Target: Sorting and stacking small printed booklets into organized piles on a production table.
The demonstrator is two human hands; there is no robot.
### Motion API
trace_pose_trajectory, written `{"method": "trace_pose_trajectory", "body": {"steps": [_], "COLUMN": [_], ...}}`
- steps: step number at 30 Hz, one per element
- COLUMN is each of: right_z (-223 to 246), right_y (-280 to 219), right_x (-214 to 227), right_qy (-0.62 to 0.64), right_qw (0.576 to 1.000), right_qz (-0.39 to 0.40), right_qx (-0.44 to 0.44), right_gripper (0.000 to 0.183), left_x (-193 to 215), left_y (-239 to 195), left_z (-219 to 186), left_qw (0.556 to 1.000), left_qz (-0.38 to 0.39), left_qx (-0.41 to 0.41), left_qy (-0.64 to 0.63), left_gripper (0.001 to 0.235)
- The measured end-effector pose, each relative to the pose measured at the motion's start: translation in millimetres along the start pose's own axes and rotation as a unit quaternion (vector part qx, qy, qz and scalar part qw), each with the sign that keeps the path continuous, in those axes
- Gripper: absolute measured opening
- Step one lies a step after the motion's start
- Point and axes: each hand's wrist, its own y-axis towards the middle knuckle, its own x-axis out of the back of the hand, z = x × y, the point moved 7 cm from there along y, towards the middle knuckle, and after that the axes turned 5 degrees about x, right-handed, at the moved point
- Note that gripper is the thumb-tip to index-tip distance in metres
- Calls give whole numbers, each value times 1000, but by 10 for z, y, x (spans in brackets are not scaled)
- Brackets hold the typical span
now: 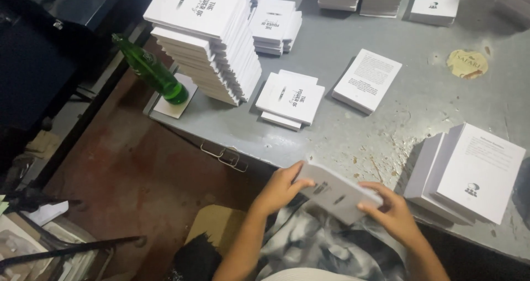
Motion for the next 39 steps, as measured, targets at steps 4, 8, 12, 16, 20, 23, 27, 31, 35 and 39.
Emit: {"method": "trace_pose_trajectory", "body": {"steps": [4,8,12,16,20,23,27,31,35,39], "right_z": [115,554,437,465,445,513,620,466,283,126], "right_y": [-92,-239,-240,-269,-297,-294,-268,-198,-160,-49], "right_x": [-97,-421,-567,-634,-753,-843,-966,-966,-926,-898], "right_qy": [-65,-161,-228,-175,-158,-183,-191,-230,-255,-240], "right_qw": [991,963,949,964,969,966,963,959,955,958], "right_qz": [97,209,208,181,189,165,171,145,137,156], "right_qx": [59,59,62,81,31,74,79,75,67,7], "right_gripper": [46,38,42,41,33,36,40,46,48,40], "left_x": [-26,-120,-115,-81,-52,56,166,207,122,58], "left_y": [-159,-164,-124,-108,-35,-8,37,102,192,283], "left_z": [-154,-179,-281,-339,-293,-252,-153,-97,11,69], "left_qw": [993,965,947,928,918,927,932,934,934,928], "left_qz": [79,159,185,240,278,276,262,275,296,297], "left_qx": [-21,-41,-30,-36,-51,-70,-73,-51,-38,-9], "left_qy": [85,203,260,281,279,244,240,222,195,225], "left_gripper": [20,29,32,20,19,17,30,21,22,29]}}
